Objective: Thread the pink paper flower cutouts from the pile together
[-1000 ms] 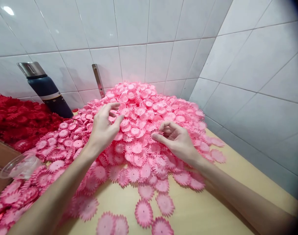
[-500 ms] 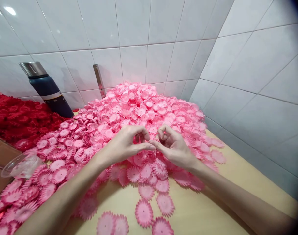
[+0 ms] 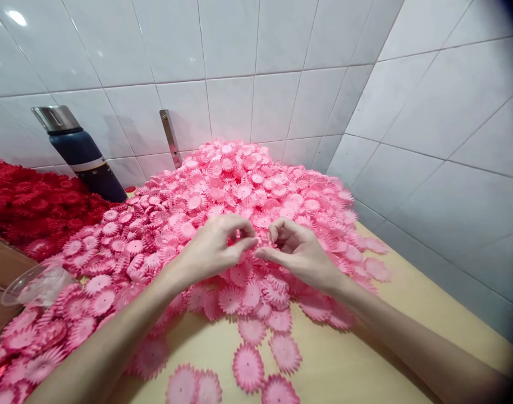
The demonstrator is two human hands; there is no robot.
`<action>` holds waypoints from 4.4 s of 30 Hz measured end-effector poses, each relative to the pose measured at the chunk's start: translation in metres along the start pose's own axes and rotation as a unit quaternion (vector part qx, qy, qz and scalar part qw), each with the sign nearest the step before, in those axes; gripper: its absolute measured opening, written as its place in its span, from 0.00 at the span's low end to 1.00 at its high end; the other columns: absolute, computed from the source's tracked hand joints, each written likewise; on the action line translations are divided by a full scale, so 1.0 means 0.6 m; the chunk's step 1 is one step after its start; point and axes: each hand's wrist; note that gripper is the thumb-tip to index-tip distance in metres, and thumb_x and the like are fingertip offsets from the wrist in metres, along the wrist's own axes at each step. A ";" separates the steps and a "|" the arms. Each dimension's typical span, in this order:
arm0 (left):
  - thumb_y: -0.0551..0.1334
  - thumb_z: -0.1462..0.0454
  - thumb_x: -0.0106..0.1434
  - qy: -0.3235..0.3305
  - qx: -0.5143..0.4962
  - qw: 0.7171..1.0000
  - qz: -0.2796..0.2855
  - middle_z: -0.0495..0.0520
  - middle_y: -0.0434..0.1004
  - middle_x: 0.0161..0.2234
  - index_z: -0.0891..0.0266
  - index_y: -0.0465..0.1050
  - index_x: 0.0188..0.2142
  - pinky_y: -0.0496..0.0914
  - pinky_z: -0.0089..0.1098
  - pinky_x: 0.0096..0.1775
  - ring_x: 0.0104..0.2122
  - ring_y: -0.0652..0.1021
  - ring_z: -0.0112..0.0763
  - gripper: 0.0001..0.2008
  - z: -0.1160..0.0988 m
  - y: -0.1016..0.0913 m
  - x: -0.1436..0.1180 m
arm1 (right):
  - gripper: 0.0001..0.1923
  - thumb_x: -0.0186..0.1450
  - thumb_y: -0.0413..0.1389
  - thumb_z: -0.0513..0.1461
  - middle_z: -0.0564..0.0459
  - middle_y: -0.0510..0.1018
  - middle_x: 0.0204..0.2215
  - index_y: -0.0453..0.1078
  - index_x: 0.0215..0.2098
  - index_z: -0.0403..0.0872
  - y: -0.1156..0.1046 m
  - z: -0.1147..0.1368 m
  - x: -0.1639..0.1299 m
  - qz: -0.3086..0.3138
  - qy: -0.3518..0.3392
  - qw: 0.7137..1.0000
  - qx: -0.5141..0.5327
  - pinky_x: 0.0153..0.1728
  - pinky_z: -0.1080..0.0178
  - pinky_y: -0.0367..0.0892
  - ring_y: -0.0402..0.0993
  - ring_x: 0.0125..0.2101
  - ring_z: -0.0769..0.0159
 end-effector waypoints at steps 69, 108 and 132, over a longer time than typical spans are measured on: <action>0.64 0.59 0.62 0.038 -0.028 0.997 0.064 0.49 0.76 0.27 0.63 0.72 0.29 0.65 0.29 0.31 0.28 0.73 0.27 0.10 -0.003 -0.005 -0.006 | 0.20 0.60 0.63 0.46 0.63 0.57 0.19 0.55 0.26 0.49 0.011 0.006 0.000 -0.027 -0.010 0.998 -0.050 0.18 0.68 0.50 0.52 0.18 0.75; 0.64 0.64 0.61 -0.003 -0.047 0.999 0.018 0.51 0.81 0.29 0.63 0.79 0.32 0.67 0.29 0.32 0.29 0.77 0.27 0.06 0.009 0.009 -0.003 | 0.16 0.52 0.69 0.37 0.56 0.71 0.29 0.67 0.32 0.47 -0.001 -0.006 -0.002 0.018 -0.008 1.000 -0.021 0.32 0.62 0.69 0.70 0.30 0.68; 0.63 0.59 0.61 -0.127 -0.088 0.949 -0.274 0.55 0.80 0.32 0.65 0.77 0.32 0.69 0.31 0.34 0.32 0.77 0.32 0.10 0.041 -0.058 0.003 | 0.10 0.60 0.63 0.39 0.57 0.68 0.26 0.64 0.30 0.46 -0.001 0.002 0.001 -0.051 -0.011 0.997 -0.050 0.29 0.65 0.65 0.66 0.27 0.71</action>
Point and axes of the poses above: each hand's wrist, its own x-axis towards the middle knuckle, its own y-axis out of the palm, z = x × y
